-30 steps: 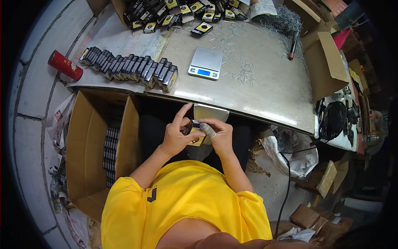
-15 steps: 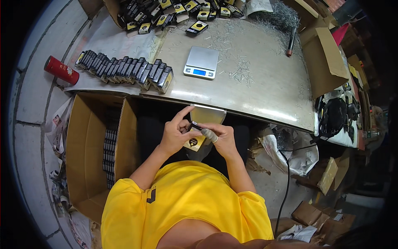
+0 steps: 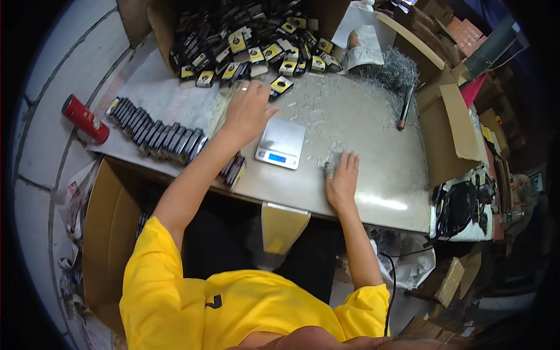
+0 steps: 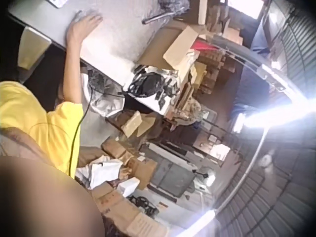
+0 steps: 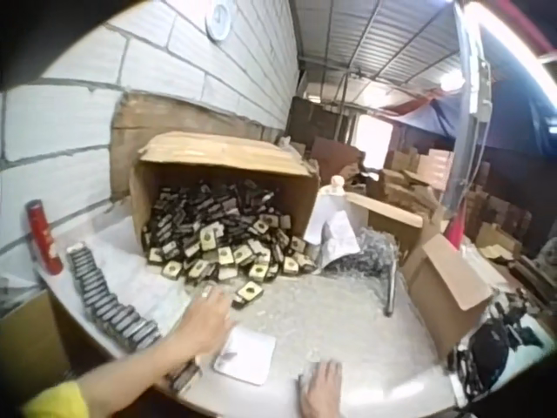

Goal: Weighing small product boxes on a digital scale and organizing them into a larger cardboard shipping box.

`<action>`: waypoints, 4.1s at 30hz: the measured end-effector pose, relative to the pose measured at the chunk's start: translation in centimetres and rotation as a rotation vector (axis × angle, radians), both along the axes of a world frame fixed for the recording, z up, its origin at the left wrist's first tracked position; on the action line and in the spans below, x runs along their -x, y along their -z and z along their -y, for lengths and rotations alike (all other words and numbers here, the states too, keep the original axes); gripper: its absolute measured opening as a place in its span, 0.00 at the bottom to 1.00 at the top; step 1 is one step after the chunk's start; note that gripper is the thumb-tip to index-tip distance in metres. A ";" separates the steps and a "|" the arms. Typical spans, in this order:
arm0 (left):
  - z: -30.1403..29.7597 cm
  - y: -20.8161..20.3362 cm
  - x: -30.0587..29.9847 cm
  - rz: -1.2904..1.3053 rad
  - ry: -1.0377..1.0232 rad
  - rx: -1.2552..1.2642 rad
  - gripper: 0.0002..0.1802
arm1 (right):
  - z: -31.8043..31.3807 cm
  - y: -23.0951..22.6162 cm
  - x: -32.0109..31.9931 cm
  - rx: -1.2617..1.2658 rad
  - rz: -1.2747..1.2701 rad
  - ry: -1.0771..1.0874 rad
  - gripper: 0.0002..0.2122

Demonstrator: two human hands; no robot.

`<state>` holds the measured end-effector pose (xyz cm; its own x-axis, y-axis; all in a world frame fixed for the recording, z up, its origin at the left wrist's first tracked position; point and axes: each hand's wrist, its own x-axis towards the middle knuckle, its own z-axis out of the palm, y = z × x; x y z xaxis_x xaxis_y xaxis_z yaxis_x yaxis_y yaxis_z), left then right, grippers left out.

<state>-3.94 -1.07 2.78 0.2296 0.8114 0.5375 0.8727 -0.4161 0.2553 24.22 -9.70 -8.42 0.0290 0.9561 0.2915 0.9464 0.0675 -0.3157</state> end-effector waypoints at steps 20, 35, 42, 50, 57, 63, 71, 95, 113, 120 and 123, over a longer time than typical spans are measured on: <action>1.4 -3.4 -0.3 1.277 0.639 0.757 0.24 | -6.6 0.3 1.3 0.095 0.097 -0.181 0.28; 27.6 24.4 -0.3 0.746 0.359 1.431 0.17 | 2.6 -0.6 7.3 -0.061 -0.047 -0.196 0.22; 28.1 23.5 0.2 1.439 0.460 1.713 0.19 | 11.2 -4.0 9.4 0.033 -0.121 -0.248 0.25; 28.1 24.5 0.8 1.478 0.560 1.732 0.27 | 18.1 -4.1 8.1 0.092 -0.377 -0.435 0.26; 28.8 25.8 -1.2 1.265 0.465 1.518 0.21 | 21.8 1.8 10.2 0.453 -0.297 -0.620 0.21; 28.9 25.7 -0.7 1.201 0.355 1.611 0.20 | 20.9 1.9 10.5 0.516 -0.314 -0.450 0.16; 28.9 21.5 0.9 1.311 0.514 1.624 0.19 | 20.0 -1.4 8.2 0.442 -0.462 -0.313 0.10; 27.4 10.9 0.8 0.528 0.495 0.247 0.25 | 18.9 -3.3 10.8 0.675 -1.338 -0.335 0.08; 25.8 8.2 2.4 0.836 0.246 0.204 0.23 | 13.2 -6.0 6.3 0.228 -0.315 -0.317 0.10; 26.8 9.0 1.1 0.848 0.258 0.365 0.17 | 13.2 -5.5 5.6 0.263 -0.371 -0.318 0.08; 27.0 9.1 1.1 0.824 0.266 0.403 0.15 | 13.0 -5.6 5.4 0.331 -0.514 -0.279 0.08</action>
<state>-5.01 -28.05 -6.33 0.1079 0.9466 0.3038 0.2438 -0.3215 0.9150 18.82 -22.70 -2.83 -0.1756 0.9845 -0.0036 0.6313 0.1097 -0.7678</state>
